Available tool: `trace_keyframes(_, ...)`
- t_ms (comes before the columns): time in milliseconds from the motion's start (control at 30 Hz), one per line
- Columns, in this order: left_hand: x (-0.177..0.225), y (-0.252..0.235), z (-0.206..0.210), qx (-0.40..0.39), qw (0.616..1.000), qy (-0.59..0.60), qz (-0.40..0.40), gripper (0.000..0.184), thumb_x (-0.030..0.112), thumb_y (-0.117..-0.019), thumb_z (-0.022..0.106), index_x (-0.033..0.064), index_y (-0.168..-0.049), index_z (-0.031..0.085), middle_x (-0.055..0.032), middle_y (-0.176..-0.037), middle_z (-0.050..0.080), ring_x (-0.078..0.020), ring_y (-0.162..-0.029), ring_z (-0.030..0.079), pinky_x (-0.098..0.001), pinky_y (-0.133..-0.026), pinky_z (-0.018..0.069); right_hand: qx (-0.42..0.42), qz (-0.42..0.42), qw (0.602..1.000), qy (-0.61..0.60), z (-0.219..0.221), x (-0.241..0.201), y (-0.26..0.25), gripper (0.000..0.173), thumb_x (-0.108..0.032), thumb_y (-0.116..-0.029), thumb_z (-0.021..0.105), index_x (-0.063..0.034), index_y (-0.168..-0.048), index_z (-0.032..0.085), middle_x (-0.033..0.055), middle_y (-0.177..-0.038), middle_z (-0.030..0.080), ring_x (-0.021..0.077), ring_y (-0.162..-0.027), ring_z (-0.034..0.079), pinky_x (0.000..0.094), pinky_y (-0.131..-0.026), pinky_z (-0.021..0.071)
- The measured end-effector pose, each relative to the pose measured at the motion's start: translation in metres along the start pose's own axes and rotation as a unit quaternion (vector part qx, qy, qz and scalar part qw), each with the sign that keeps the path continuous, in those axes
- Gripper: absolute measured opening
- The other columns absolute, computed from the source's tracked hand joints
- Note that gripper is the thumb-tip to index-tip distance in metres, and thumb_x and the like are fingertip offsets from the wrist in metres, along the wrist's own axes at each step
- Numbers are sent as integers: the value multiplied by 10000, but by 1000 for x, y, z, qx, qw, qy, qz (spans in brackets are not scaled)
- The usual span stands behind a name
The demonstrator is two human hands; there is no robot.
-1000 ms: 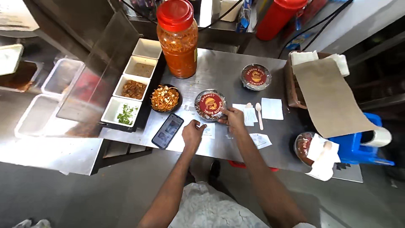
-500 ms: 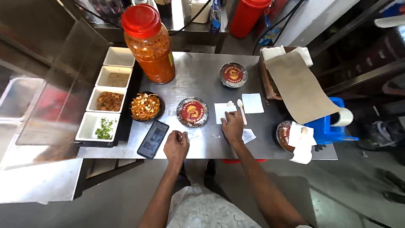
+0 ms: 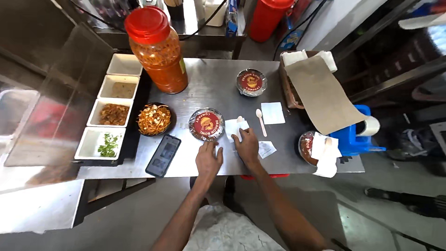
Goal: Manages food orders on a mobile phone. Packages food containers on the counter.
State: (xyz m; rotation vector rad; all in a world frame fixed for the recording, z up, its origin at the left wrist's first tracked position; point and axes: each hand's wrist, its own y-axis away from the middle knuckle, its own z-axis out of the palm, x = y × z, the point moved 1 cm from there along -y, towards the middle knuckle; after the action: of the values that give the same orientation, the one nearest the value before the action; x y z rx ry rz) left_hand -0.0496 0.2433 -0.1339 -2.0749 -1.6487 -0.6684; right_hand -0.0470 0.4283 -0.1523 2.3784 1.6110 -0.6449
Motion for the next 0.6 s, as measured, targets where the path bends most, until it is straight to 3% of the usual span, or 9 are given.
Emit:
trace_keyframes(133,1,4,-1,16,999,14,27,277,350,-963,673,132,-1126,726,-69,-975,701,-239,-832,693,-478,-702,595,-12,20,997,-67,-7,-16,-4,408,-316,-922,738,-51,-1231,715,190,-1176,652,346,-1012,670,521,-850,581)
trace_keyframes(233,22,0,3,55,995,38,72,250,328,-955,674,126,-1084,743,-49,-920,693,-192,-723,663,-420,-625,579,2,10,995,-96,-40,-15,-8,294,-277,-989,661,-106,-1218,732,143,-1167,674,311,-1002,671,519,-843,569)
trace_keyframes(333,53,-16,16,-22,993,44,103,261,279,-971,671,111,-1160,736,-112,-1062,713,-277,-894,709,-511,-757,601,51,103,991,-62,-79,38,-39,274,-235,-1008,596,-93,-1192,742,149,-1101,712,319,-1018,686,531,-895,560)
trace_keyframes(400,74,-29,38,-88,988,27,122,310,265,-971,673,126,-1245,710,-130,-1190,683,-303,-1032,690,-524,-842,593,13,167,985,-43,-98,77,-51,307,-298,-994,632,-68,-1169,736,171,-1068,719,349,-1013,686,581,-896,545)
trace_keyframes(500,96,-50,65,-137,985,-20,106,412,257,-950,698,135,-1342,662,-152,-1271,634,-349,-1104,645,-538,-845,574,-88,195,977,-16,-110,95,-59,534,-562,-952,653,-67,-1137,727,186,-1030,716,375,-997,682,628,-865,527)
trace_keyframes(600,96,-65,72,-164,982,-71,58,376,277,-968,666,173,-1329,686,-150,-1298,625,-384,-1153,607,-567,-838,551,-116,192,974,-4,-90,96,-68,559,-544,-879,748,-57,-1149,708,195,-1060,695,389,-1016,667,624,-851,533)
